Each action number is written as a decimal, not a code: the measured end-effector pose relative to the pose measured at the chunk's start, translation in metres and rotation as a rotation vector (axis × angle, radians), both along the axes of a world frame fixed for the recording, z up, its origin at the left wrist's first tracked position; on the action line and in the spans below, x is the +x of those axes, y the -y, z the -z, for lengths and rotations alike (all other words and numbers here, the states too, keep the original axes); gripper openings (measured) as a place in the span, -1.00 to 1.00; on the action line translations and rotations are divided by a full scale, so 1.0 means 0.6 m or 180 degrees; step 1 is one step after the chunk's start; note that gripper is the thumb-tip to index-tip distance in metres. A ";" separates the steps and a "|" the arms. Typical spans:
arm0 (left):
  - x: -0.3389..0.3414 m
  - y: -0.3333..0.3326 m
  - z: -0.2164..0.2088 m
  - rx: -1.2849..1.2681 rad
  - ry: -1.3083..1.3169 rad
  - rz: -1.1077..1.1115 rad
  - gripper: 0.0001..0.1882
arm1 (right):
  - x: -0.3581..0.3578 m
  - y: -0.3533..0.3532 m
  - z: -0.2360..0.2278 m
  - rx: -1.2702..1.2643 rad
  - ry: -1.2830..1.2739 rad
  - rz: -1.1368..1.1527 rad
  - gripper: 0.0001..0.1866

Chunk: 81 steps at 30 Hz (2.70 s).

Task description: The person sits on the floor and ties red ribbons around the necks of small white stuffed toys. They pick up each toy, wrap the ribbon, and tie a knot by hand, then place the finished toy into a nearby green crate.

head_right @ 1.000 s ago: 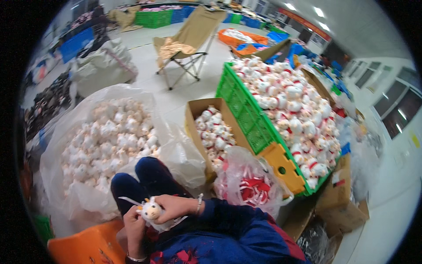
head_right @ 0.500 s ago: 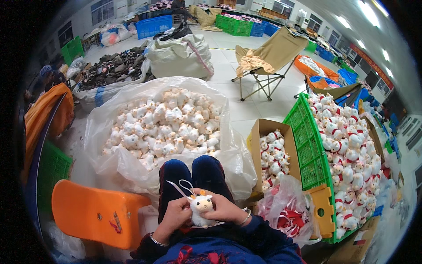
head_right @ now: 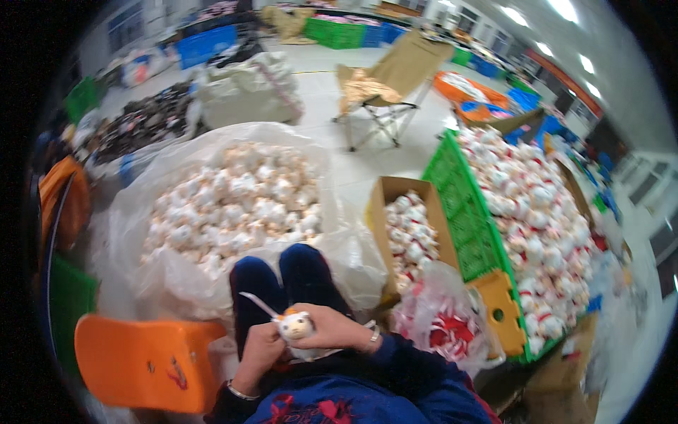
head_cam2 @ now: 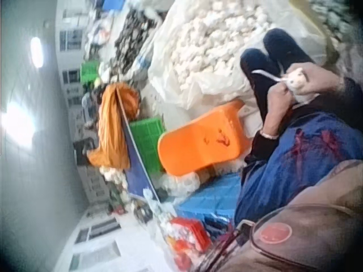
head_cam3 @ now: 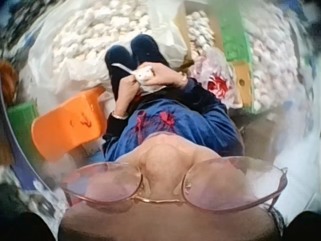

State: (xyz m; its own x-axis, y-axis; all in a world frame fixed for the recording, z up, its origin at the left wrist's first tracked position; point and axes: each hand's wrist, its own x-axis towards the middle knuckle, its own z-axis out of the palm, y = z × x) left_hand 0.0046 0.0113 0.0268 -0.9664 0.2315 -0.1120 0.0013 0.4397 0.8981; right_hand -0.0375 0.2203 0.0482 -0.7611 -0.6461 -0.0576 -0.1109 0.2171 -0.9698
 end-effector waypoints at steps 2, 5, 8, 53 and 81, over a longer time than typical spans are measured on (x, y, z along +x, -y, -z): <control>-0.001 0.000 -0.002 -0.0048 -0.0112 0.0016 -0.82 | 0.000 0.004 -0.002 -0.0006 -0.0045 0.0067 -0.52; -0.003 -0.012 -0.025 0.0109 -0.0529 -0.0103 -0.87 | -0.005 -0.001 0.017 -0.0132 -0.0278 0.0115 -0.51; -0.014 -0.004 -0.020 -0.0252 -0.1116 0.0187 -0.90 | -0.010 -0.010 0.001 0.0037 -0.0100 0.0019 -0.49; -0.107 -0.010 -0.002 -0.0108 -0.0912 -0.0096 -0.92 | -0.042 0.019 0.029 0.0301 -0.1032 0.1030 -0.51; -0.127 0.012 0.018 -0.0513 -0.0425 -0.0023 -0.89 | -0.091 0.028 0.042 0.1147 -0.0665 0.0778 -0.40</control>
